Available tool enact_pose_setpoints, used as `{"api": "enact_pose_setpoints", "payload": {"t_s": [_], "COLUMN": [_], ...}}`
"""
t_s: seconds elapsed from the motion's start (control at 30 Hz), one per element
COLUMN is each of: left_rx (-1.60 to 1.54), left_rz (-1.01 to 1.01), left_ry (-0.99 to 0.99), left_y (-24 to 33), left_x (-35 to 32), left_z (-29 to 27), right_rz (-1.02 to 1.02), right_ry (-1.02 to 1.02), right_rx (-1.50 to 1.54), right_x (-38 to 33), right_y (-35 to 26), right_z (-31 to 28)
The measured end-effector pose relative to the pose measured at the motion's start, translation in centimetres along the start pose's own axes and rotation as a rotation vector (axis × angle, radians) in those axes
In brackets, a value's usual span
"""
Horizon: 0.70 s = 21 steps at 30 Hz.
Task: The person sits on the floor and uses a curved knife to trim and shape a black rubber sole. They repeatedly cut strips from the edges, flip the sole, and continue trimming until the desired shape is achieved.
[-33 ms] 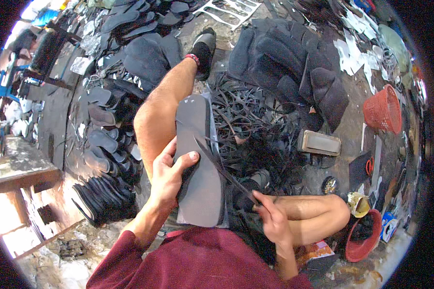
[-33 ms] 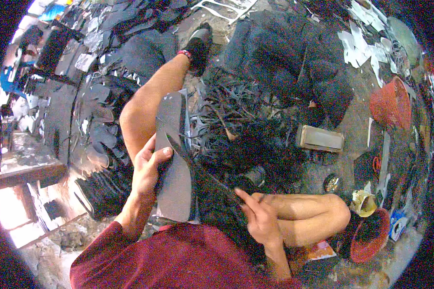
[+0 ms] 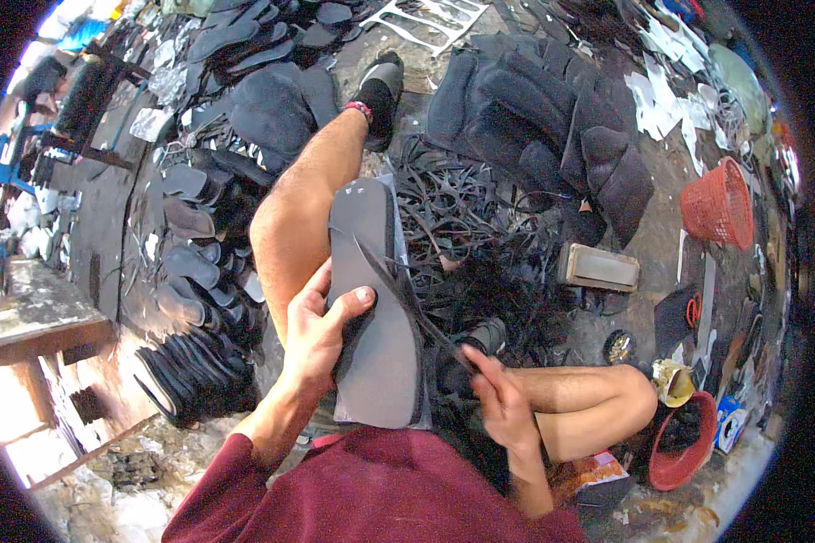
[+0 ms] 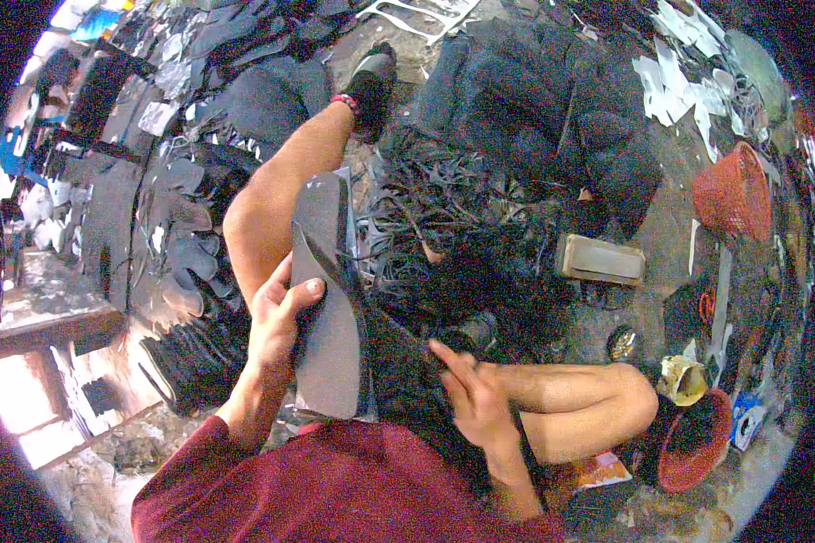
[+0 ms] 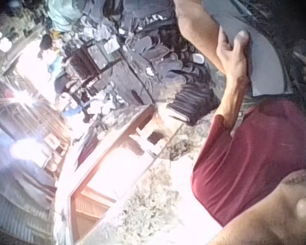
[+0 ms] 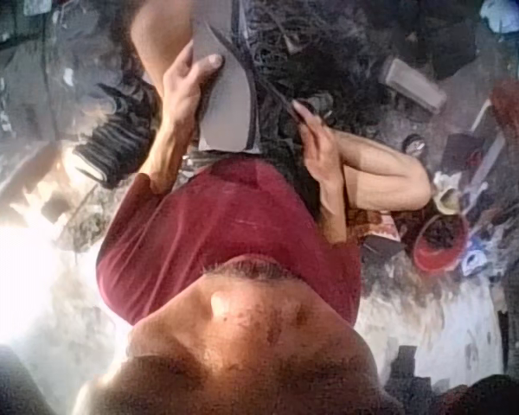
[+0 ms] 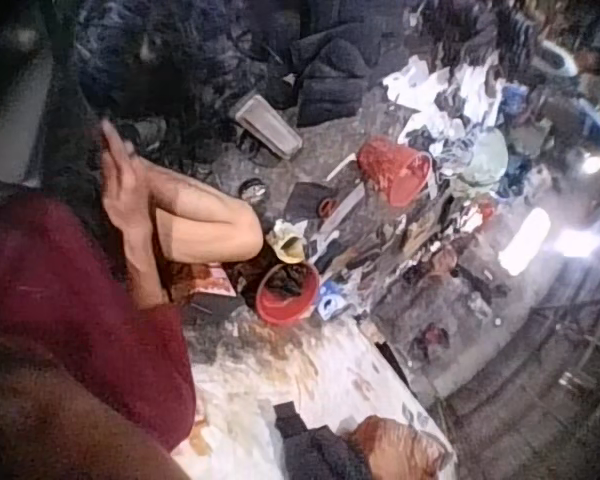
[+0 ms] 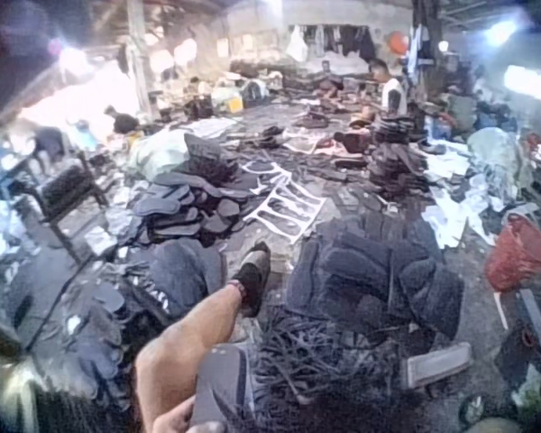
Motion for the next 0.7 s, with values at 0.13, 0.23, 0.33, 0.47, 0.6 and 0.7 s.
{"api": "enact_pose_setpoints", "payload": {"t_s": [0.13, 0.23, 0.33, 0.47, 0.6, 0.7], "left_rx": [-0.030, -0.003, 0.064, 0.053, -0.086, -0.007], "left_rz": [0.006, 0.016, 0.104, 0.135, -0.084, -0.231], "left_ry": [0.007, 0.009, 0.012, -0.229, -0.210, -0.284], "left_y": [0.2, -0.2, -0.2, 2.3, 3.1, 2.3], "left_x": [0.5, 0.6, -0.1, -0.7, 0.7, 0.0], "left_z": [1.5, 1.2, 0.8, 0.1, -0.2, -1.1], "right_rz": [-0.151, -0.127, -0.252, -0.225, -0.007, -0.074], "right_ry": [0.346, 0.396, 0.421, 0.291, 0.168, 0.189], "right_rx": [-0.037, 0.053, 0.083, 0.211, 0.407, 0.237], "right_x": [6.0, 10.4, 13.0, 9.9, 7.5, 4.9], "right_y": [-0.7, -2.7, -5.4, -8.2, -6.7, -4.2], "right_z": [5.0, 6.0, 4.7, 4.1, 5.8, 5.6]}}
Point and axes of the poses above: each hand's wrist, its own x-axis towards the middle knuckle, its own z-axis out of the palm, y = z × x, the point moved 6 cm from there along x, towards the middle knuckle, and after that the axes turned 8 degrees about y, right-handed, at the moved point
